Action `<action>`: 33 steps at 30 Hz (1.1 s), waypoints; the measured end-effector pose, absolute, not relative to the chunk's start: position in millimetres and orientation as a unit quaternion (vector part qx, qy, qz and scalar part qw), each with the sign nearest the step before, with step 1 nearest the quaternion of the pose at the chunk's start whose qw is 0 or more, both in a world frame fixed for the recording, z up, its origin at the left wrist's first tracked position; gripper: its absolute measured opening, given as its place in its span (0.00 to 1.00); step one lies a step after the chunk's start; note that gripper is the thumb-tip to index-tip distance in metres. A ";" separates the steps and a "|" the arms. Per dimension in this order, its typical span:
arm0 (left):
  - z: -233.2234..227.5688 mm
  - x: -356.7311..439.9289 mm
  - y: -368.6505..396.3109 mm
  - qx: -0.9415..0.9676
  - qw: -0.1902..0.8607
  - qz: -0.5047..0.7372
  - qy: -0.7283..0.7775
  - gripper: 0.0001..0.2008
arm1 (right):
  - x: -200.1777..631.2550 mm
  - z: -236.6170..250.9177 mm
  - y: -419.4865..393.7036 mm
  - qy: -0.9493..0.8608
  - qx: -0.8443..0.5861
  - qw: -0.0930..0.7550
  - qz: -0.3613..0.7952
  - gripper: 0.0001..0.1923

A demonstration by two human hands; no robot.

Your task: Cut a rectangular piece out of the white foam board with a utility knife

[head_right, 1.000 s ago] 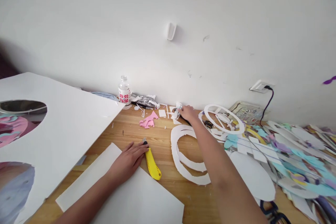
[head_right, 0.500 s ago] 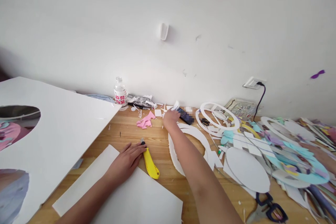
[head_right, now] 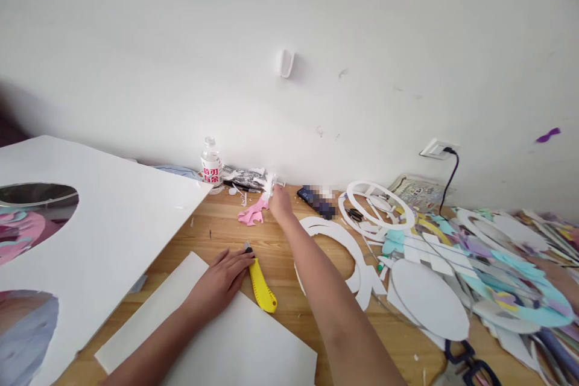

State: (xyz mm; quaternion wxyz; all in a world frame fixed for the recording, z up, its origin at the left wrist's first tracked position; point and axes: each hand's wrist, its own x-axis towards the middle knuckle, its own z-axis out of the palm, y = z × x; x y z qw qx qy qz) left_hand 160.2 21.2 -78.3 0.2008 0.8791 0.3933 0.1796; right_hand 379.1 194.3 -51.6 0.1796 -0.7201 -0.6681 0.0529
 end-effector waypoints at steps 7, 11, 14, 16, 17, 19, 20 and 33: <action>-78.1 159.8 19.0 0.885 0.175 0.167 0.398 0.22 | 332.8 -33.7 109.5 -0.752 -0.627 0.202 0.012 0.18; -80.7 160.6 19.7 0.885 0.133 0.145 0.422 0.26 | 324.5 -46.7 29.3 -0.761 -0.623 0.178 0.035 0.15; -78.7 161.2 22.0 0.884 0.094 0.144 0.435 0.24 | 332.3 -60.6 0.8 -0.745 -0.641 0.181 0.046 0.17; -73.9 161.0 19.2 0.885 0.064 0.156 0.433 0.22 | 338.5 -68.5 -3.8 -0.743 -0.639 0.189 0.058 0.17; -71.2 160.7 14.6 0.887 0.047 0.159 0.431 0.22 | 341.0 -71.7 -4.1 -0.743 -0.637 0.194 0.065 0.17; -67.9 159.1 -3.4 0.888 0.008 0.156 0.432 0.22 | 345.5 -75.8 -3.4 -0.742 -0.633 0.208 0.076 0.18; -68.4 157.5 -16.4 0.887 -0.013 0.153 0.436 0.22 | 349.1 -76.2 -2.4 -0.738 -0.635 0.216 0.079 0.18; -91.9 90.2 -76.0 0.898 -0.162 0.124 0.390 0.30 | 555.7 -56.4 138.1 -0.616 -0.765 0.178 0.060 0.23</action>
